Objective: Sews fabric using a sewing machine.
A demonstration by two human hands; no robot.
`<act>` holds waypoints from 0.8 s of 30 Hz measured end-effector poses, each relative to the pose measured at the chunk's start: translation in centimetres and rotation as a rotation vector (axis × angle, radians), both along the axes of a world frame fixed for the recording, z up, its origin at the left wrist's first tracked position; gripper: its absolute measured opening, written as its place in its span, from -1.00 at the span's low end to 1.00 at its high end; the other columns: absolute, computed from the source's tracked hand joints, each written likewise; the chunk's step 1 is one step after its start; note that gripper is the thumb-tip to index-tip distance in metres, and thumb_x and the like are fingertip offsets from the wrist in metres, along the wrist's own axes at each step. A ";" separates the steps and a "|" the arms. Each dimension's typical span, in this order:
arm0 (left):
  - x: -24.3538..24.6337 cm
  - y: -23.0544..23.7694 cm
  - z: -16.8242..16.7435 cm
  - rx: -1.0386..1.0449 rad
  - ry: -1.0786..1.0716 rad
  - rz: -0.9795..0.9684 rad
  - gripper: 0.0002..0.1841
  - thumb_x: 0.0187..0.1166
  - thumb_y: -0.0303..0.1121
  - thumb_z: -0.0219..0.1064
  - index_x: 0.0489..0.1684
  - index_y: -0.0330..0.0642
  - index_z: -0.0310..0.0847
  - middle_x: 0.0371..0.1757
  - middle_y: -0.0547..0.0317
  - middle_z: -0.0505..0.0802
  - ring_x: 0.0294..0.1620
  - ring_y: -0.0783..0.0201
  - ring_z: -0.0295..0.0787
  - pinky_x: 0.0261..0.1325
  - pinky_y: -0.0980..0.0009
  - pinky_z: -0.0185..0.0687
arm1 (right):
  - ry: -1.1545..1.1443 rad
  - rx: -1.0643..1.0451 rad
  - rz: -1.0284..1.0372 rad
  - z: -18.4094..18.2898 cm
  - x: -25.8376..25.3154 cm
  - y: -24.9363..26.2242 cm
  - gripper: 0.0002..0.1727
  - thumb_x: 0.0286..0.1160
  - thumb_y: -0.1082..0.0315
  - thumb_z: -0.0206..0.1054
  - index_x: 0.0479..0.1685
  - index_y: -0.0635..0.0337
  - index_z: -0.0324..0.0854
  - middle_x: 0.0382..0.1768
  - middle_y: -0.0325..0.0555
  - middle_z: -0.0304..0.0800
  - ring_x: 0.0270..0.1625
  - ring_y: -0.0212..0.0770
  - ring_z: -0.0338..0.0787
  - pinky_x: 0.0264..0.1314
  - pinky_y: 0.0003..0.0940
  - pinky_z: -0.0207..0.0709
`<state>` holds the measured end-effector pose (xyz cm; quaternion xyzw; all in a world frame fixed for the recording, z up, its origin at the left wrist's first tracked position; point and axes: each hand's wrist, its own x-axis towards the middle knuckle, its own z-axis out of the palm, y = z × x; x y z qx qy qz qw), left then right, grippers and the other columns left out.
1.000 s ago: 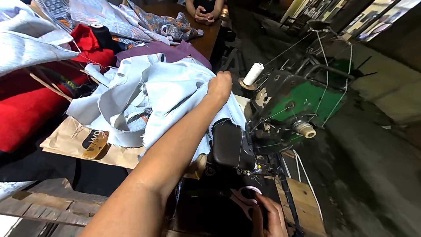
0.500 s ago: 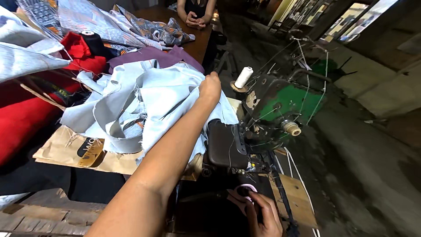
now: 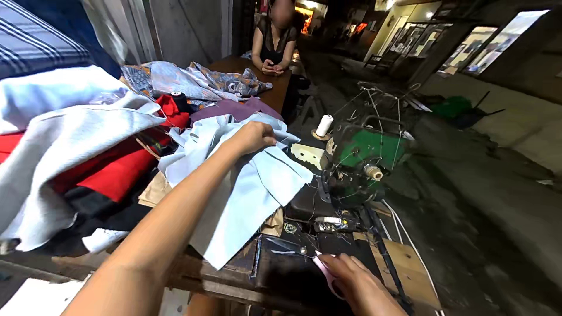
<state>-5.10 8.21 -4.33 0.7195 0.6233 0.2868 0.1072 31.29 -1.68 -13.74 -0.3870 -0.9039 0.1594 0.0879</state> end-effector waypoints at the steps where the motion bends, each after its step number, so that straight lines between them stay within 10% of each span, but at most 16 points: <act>1: -0.2 -1.4 0.4 -0.014 0.002 -0.022 -0.77 0.69 -0.35 0.37 -0.03 -0.39 0.78 -0.14 -0.20 0.86 -0.03 -0.09 0.80 0.20 -0.13 0.59 | 0.002 -0.047 0.014 0.7 -0.2 -0.7 -0.55 0.41 0.67 0.29 0.31 0.26 0.74 -0.04 0.30 0.81 0.11 0.34 0.79 0.24 0.24 0.60; 8: 0.4 -6.2 0.6 0.035 0.032 -0.036 -0.81 0.67 -0.43 0.36 0.02 -0.38 0.77 -0.05 -0.20 0.83 0.02 -0.03 0.77 0.23 -0.02 0.59 | -0.013 -0.267 0.026 3.4 3.2 -4.5 -0.59 0.49 0.64 0.25 0.34 0.45 0.64 0.06 0.41 0.81 0.12 0.38 0.81 0.28 0.33 0.56; 11: 1.0 -6.4 0.5 0.071 0.078 -0.021 -0.79 0.69 -0.45 0.32 0.06 -0.43 0.77 0.00 -0.29 0.81 0.10 -0.15 0.77 0.30 -0.08 0.57 | 0.203 -0.405 0.047 4.3 5.2 -7.0 -0.63 0.44 0.64 0.19 0.24 0.60 0.54 -0.20 0.21 0.79 -0.18 -0.03 0.82 0.00 -0.08 0.67; 15: 1.4 -6.9 0.8 0.182 0.098 -0.001 -0.81 0.68 -0.44 0.34 -0.09 -0.46 0.78 -0.10 -0.32 0.79 0.02 -0.21 0.75 0.21 -0.16 0.56 | 0.823 -0.609 0.028 3.3 5.2 -8.5 -0.61 0.61 0.14 0.34 0.40 -0.15 0.58 -0.19 -0.50 0.85 -0.34 -0.62 0.80 -0.33 -0.63 0.73; 19: 1.9 -7.5 0.8 0.277 0.068 0.029 -0.84 0.64 -0.45 0.39 -0.13 -0.42 0.80 -0.10 -0.29 0.75 -0.05 -0.17 0.73 0.12 -0.15 0.58 | 1.174 -0.746 -0.157 3.6 1.2 -7.3 -0.56 0.44 -0.04 0.47 0.16 0.01 0.71 -0.31 -0.38 0.85 -0.56 -0.63 0.68 -0.57 -0.74 0.56; 24: 2.2 -8.6 0.0 0.354 0.039 0.045 -0.86 0.60 -0.47 0.41 -0.19 -0.42 0.81 -0.10 -0.31 0.75 0.02 -0.24 0.70 0.15 -0.19 0.55 | 1.362 -0.968 -0.397 4.7 -2.9 -3.7 -0.64 0.87 0.38 -0.20 0.05 0.29 0.56 -0.42 -0.16 0.74 -0.60 -0.51 0.67 -0.59 -0.71 0.56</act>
